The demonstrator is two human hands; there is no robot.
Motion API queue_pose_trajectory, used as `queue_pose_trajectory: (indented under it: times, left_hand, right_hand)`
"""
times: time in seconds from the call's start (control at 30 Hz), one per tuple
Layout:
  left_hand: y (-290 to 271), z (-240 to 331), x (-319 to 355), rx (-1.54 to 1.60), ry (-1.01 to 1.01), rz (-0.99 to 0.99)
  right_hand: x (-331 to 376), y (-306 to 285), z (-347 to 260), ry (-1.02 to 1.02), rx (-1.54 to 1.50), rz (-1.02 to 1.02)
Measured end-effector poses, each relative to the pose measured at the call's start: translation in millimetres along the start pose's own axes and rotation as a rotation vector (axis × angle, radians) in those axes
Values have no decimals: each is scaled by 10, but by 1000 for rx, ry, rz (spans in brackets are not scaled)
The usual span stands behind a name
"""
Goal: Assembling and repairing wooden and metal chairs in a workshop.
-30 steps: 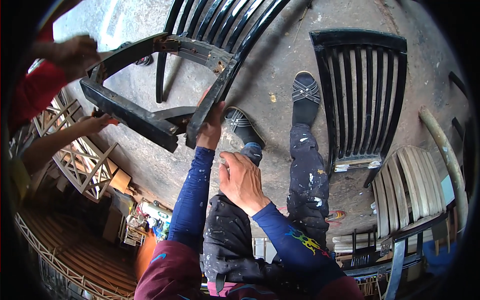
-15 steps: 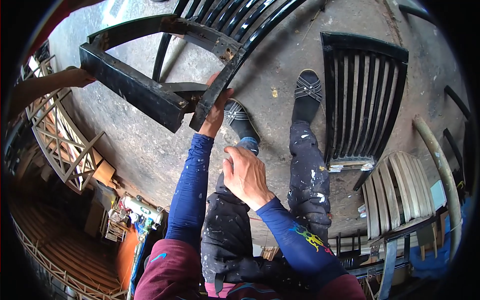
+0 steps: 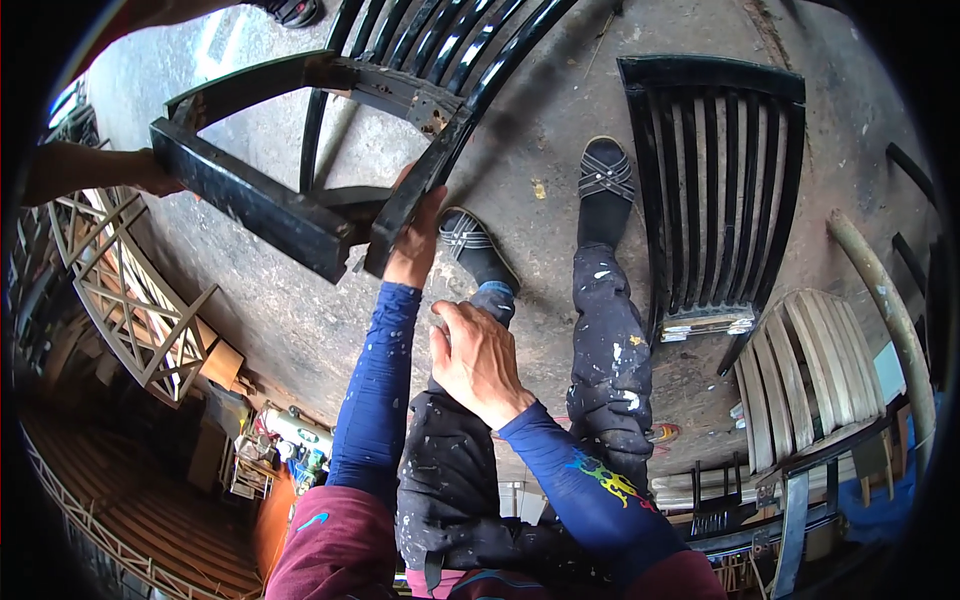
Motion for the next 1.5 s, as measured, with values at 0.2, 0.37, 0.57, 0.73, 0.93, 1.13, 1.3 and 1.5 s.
queue_pose_trajectory:
  times: [0.2,0.37,0.57,0.73,0.93,1.13,1.3,1.5]
  left_hand:
    - [-57,-173,-52,-334,335,19]
    - [-237,-739,-279,221,194,-149]
    - [-516,-1125,-1156,383,-327,35]
    - [-485,-798,-1585,-280,382,-233]
    - [-527,-865,-1703,-791,757,-358]
    - [-480,-950,-1648,-771,1158,-135]
    - [-550,-849,-1664,-1079,1204,-210]
    - [-523,-908,-1764,-888,957,-358]
  right_hand:
    - [-60,-99,1,71,30,-44]
    - [-57,-93,30,23,144,-99]
    - [-17,-203,-272,-166,430,-282]
    - [-396,-538,-827,-359,800,-579]
    - [-815,-715,-1138,-758,442,-591]
    - [-993,-728,-1340,-1117,299,67]
    - [-776,-445,-1303,-927,767,306]
    - [-930,-448,-1467,-773,1139,-13]
Point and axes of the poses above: each hand's wrist, its own x-axis away from the middle knuckle, its own y-axis out of the palm, z = x × y, the point moved 1 cm from there along -x, towards the middle knuckle, and after that the axes turned 4 degrees about x, right-handed, at the moved point
